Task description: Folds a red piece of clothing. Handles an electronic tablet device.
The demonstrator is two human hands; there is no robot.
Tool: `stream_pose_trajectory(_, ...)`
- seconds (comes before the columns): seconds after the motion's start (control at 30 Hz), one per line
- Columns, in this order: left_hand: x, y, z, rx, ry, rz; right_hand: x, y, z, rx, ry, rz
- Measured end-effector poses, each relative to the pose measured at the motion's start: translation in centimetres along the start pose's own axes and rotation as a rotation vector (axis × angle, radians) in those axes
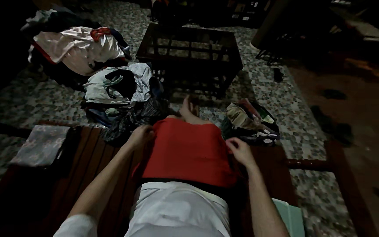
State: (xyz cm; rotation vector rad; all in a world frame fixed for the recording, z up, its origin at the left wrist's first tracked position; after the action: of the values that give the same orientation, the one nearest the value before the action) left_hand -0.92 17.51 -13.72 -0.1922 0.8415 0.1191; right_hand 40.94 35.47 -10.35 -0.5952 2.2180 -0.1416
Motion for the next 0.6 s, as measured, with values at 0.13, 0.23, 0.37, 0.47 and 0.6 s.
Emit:
stream_pose_trajectory(0.13, 1.3, 6.3, 0.6, 0.063, 0.114, -0.037, 1.3, 8.4, -2.3, 0.036, -0.037, -0.027)
stream_pose_trajectory(0.23, 2.2, 8.5, -0.5, -0.002, 0.227, -0.192, 2.9, 11.3, -3.3, 0.046, -0.114, -0.212)
stream_pose_trajectory(0.37, -1.1, 6.3, 0.3, 0.164, 0.416, 0.037, 0.2, 9.1, -5.2, -0.09, -0.379, -0.106)
stream_pose_trajectory(0.47, -4.6, 0.9, 1.8, 0.414, 0.434, 0.347, -2.2, 3.5, -4.9, -0.403, -0.457, 0.196)
stream_pose_trajectory(0.6, -4.2, -8.6, 2.1, 0.486, 0.41, 0.34, -0.4, -5.8, -1.9, -0.665, -0.523, 0.387)
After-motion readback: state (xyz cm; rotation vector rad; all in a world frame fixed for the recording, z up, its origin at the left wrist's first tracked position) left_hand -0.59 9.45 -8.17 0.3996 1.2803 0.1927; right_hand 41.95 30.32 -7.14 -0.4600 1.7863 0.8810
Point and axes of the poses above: each hand's wrist, its own y-axis towards the middle knuckle, its own x-axis out of the palm, z = x × y, the point moved 3 cm from there along y, towards the middle knuckle, and after that the axes turned 5 degrees about x, right-handed, at the moved point
